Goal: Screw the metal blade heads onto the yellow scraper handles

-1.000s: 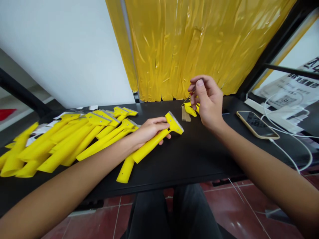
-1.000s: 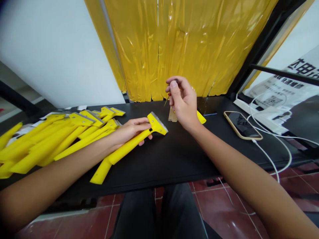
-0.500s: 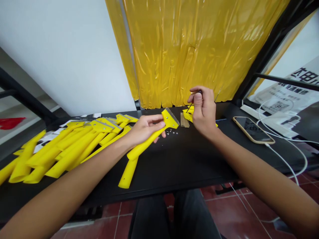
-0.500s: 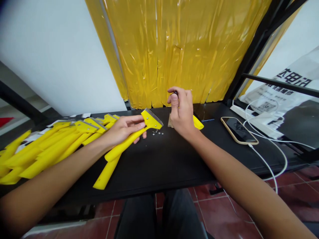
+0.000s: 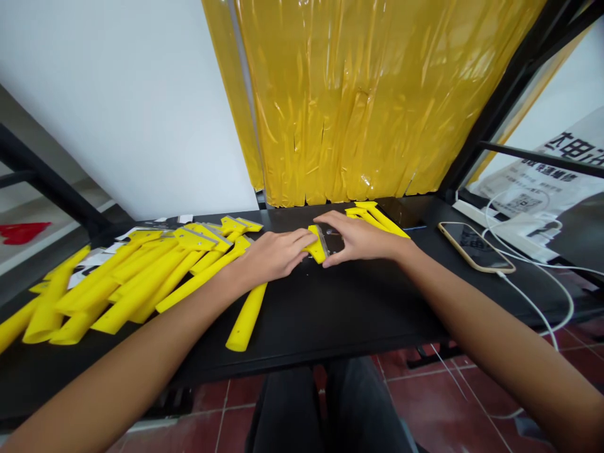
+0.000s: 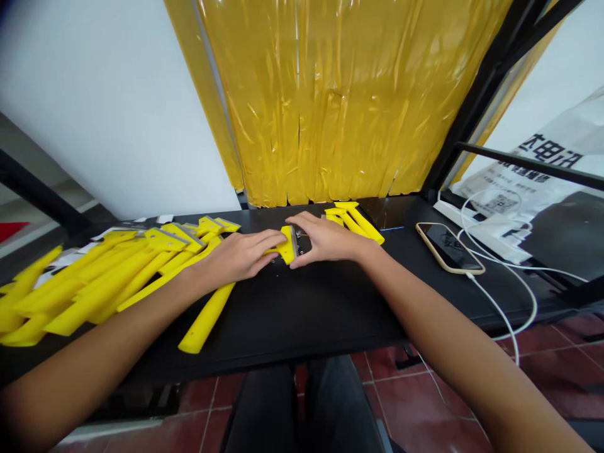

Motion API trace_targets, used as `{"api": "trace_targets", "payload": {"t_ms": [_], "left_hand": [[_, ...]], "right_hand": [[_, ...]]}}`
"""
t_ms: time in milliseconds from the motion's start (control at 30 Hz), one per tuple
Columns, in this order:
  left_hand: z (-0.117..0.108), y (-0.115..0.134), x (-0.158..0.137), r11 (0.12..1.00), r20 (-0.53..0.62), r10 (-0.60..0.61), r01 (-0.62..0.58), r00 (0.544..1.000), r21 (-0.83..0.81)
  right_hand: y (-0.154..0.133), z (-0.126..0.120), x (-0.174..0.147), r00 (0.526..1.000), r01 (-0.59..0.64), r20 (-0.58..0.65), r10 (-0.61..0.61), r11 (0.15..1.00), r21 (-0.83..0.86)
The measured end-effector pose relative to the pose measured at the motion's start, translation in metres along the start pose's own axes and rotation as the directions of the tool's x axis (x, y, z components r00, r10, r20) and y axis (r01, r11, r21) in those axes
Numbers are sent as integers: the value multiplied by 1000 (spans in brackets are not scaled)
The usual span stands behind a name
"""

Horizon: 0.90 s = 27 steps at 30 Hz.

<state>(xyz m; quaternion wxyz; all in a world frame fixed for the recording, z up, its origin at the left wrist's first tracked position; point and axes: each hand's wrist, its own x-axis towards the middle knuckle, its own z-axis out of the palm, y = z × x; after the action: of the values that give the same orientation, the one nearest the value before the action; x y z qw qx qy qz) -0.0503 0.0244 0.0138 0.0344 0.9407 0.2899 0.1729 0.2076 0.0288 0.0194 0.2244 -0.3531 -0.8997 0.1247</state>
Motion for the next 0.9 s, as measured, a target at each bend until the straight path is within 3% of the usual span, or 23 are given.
{"api": "trace_targets", "payload": {"t_ms": [133, 433, 633, 767, 900], "left_hand": [[3, 1, -2, 999, -32, -7, 6, 999, -34], [4, 5, -2, 999, -75, -30, 28, 997, -32], [4, 4, -4, 987, -54, 75, -67, 996, 146], [6, 2, -5, 918, -38, 182, -156, 983, 364], [7, -2, -5, 863, -41, 198, -154, 979, 480]], "right_hand": [[1, 7, 0, 998, -21, 64, 22, 1000, -16], [11, 1, -2, 997, -28, 78, 25, 999, 41], [18, 2, -3, 1000, -17, 16, 16, 997, 70], [19, 6, -2, 1000, -5, 17, 3, 998, 65], [26, 3, -2, 999, 9, 33, -8, 1000, -11]]}}
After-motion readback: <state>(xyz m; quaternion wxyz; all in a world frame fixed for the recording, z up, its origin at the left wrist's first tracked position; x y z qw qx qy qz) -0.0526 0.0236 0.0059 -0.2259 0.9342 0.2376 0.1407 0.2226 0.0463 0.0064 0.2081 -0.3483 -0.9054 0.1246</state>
